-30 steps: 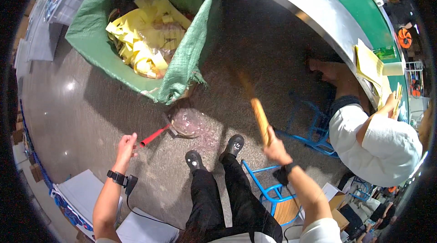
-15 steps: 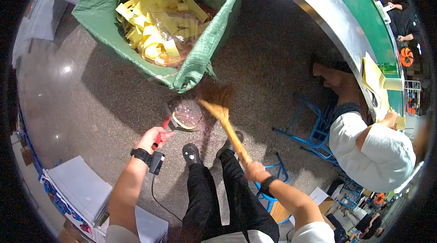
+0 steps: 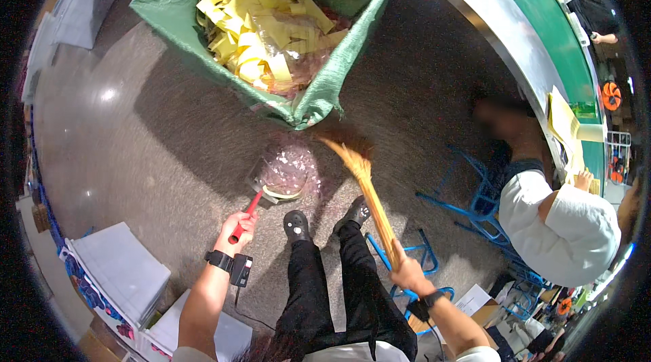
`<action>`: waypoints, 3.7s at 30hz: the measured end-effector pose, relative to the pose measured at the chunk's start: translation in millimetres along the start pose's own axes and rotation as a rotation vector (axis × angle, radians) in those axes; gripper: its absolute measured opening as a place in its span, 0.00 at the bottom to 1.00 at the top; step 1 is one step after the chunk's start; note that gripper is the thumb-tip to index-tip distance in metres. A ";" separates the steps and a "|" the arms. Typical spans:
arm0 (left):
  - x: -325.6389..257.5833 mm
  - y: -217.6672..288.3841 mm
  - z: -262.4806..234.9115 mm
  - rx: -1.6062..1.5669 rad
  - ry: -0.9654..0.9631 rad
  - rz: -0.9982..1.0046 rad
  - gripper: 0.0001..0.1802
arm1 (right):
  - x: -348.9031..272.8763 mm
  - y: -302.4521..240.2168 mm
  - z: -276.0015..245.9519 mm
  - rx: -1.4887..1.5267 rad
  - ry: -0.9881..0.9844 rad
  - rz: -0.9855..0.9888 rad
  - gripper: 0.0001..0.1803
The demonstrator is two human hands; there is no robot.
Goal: Sweeping debris from the floor into a dustpan in a manufacturing facility.
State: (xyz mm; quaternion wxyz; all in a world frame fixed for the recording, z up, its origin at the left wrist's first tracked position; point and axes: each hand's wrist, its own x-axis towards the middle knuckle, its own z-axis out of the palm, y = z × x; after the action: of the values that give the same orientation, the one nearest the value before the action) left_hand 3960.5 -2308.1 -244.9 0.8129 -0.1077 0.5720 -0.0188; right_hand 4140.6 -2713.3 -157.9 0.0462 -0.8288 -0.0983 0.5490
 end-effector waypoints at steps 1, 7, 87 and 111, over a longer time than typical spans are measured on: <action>1.9 4.5 -1.2 -0.070 -0.005 -0.029 0.07 | 20.9 -11.3 -2.6 0.006 0.027 0.000 0.50; 28.0 13.8 -1.1 -0.244 -0.061 0.063 0.09 | 49.3 -77.2 48.8 -0.138 -0.055 0.047 0.47; -16.2 11.1 -121.5 0.641 0.226 0.071 0.08 | -39.5 27.5 202.5 1.254 -0.101 0.235 0.41; -137.2 16.1 -149.5 0.313 -0.015 0.017 0.09 | -148.0 -193.0 286.5 0.985 -0.611 -0.019 0.51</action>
State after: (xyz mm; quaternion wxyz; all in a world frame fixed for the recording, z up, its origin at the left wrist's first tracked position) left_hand 3772.0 -2294.2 -169.2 0.8241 0.0252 0.5569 -0.1000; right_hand 3799.7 -2565.5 -101.5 0.4010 -0.5124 0.1524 0.7439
